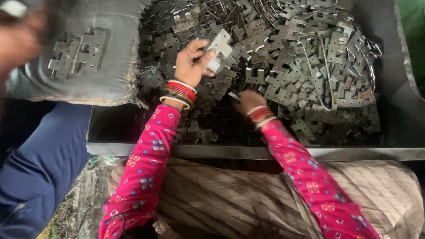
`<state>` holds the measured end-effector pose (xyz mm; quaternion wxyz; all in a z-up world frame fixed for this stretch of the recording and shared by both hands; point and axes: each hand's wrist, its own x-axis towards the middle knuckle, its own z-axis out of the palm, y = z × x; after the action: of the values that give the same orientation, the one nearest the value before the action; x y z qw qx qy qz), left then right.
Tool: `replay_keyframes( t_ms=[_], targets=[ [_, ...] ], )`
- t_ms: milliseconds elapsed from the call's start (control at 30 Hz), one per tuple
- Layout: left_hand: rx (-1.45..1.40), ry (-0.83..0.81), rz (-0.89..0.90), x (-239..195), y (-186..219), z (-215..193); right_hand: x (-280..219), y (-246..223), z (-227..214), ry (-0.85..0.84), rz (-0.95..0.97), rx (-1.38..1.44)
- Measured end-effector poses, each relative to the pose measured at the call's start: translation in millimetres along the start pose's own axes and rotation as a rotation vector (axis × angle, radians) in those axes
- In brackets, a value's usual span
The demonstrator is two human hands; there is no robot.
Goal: The person sorts through a bin of metal parts by hand, picking up individual metal pieces and placing them onto a padded surface or back into the bin while other people also reach into the shared container.
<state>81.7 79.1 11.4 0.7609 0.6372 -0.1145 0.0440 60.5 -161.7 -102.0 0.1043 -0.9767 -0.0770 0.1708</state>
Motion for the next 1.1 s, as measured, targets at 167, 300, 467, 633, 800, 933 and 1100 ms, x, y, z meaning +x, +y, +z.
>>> replay_keyframes(
  t_ms=[167,300,467,633,800,933,1100],
  targets=[
    [-0.169,-0.004,-0.100,4.5,-8.3,-7.2,-50.1,54.2,-40.1,0.462,-0.103,0.565],
    [-0.300,0.017,-0.179,-3.3,4.2,5.4,-70.4,85.5,-67.4,0.529,0.113,1.789],
    [-0.228,-0.017,-0.321,-21.4,12.3,41.4,-59.5,99.7,-60.3,0.236,0.311,2.278],
    [0.293,-0.085,-0.004,-62.4,-20.8,92.8,-53.3,74.5,-41.9,-0.133,0.101,1.944],
    [0.966,-0.308,-0.174,-92.3,-66.4,123.5,-67.6,24.8,-55.3,-0.206,0.237,1.836],
    [0.874,0.028,0.053,-69.0,-77.2,94.0,-71.9,45.0,-57.5,-0.140,0.018,1.566],
    [1.114,0.220,0.250,-33.3,-8.7,41.8,-36.9,98.7,-31.0,0.411,0.069,0.096]
  ],
)
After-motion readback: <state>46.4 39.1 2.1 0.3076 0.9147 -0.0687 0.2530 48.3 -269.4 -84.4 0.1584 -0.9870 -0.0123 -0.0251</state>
